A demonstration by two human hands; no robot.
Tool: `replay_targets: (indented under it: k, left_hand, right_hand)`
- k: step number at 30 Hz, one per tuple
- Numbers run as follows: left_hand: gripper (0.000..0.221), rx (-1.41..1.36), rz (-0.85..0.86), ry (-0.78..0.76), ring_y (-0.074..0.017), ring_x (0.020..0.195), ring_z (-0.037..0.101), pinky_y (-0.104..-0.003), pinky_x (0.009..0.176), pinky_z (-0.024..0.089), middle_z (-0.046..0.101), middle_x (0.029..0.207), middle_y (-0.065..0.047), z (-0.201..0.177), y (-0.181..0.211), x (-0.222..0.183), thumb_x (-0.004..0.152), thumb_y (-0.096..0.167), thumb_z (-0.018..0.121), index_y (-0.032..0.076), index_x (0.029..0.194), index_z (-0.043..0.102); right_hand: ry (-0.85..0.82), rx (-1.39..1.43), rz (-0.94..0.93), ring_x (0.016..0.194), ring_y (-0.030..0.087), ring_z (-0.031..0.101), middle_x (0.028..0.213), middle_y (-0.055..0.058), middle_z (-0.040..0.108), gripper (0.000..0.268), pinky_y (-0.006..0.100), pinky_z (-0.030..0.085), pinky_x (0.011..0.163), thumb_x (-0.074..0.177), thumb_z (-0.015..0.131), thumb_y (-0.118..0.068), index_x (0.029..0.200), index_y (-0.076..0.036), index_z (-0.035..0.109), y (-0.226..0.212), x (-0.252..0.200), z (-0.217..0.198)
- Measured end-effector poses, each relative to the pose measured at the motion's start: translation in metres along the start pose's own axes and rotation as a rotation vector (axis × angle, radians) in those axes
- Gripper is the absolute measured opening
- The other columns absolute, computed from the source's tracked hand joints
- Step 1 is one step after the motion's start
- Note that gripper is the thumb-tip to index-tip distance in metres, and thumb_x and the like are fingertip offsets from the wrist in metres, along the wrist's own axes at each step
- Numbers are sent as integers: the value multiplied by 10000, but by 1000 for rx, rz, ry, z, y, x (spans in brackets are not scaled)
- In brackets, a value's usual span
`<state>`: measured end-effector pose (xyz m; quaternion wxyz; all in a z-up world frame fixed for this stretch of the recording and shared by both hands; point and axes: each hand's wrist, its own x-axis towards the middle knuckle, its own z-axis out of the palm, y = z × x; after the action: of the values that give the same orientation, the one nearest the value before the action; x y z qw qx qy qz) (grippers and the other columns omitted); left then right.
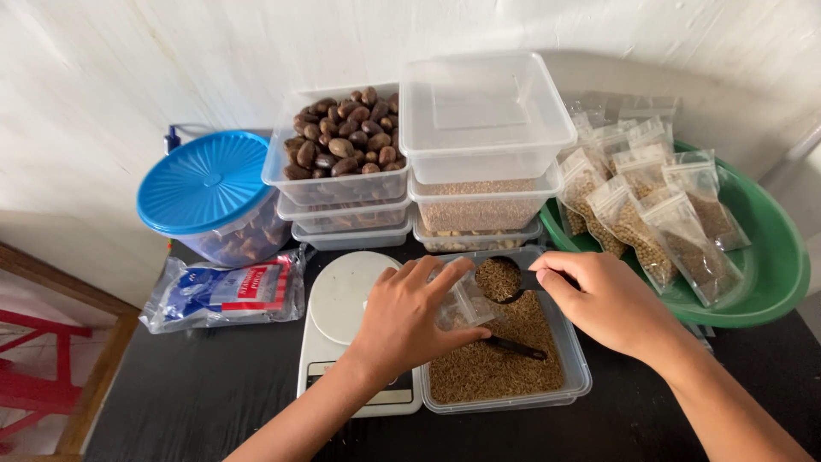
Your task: Weighing and bagging soybeans into small plastic pouches using a scoop and a digital scale.
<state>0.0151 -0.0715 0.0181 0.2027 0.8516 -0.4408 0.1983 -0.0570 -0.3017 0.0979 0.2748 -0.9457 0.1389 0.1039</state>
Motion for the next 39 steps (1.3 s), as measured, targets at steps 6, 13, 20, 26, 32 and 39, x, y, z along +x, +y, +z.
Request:
replay_targets:
  k: [6,13,20,26,32,39]
  left_hand:
    - [803,-13,-5,-8,-234,862,676,-410,629,545,658,1007,-42,6,-2,-2,747,738,778,188,1303,600]
    - [745,-69,-32,-7,-244,752,671,-396,555,551,644,1001,-48,7,-1,-5,767,704,783,200,1286,600]
    - [729,-101,-69,-30,-248,733,668,-395,483,537,646,982,-62,7,2,-5,772,654,811,195,1294,590]
    - [734,-101,-125,-21,-247,764,682,-396,465,535,659,1020,-55,7,5,-6,773,650,805,201,1308,577]
    - [723,-129,-164,-17,-255,799,697,-398,464,542,670,1054,-59,2,9,-5,779,619,809,189,1311,577]
    - [676,-140,-145,65,-249,778,700,-395,464,534,694,1031,-50,-5,11,-4,831,603,759,144,1297,585]
  right_hand:
    - [66,-133,-28,414,181,444,438,23,529,310,358,345,556,998,508,-345,1085,-249,790,-3,-5,11]
    - [88,-158,-91,354,162,364,402,12,536,286,367,275,464,980,549,-310,1140,-228,771,4,-12,25]
    - [136,-226,-169,333,167,393,394,-4,544,210,372,293,433,974,565,-290,1037,-252,761,4,-15,33]
    - [265,-195,-292,325,187,379,371,10,507,207,379,321,422,965,591,-318,1006,-219,768,10,-16,41]
    - [332,-169,-377,320,214,466,437,28,636,210,390,365,428,958,616,-310,1036,-177,759,10,-18,47]
    - [464,-144,-549,299,171,459,496,6,670,199,360,364,376,944,655,-256,1047,-121,758,11,-23,53]
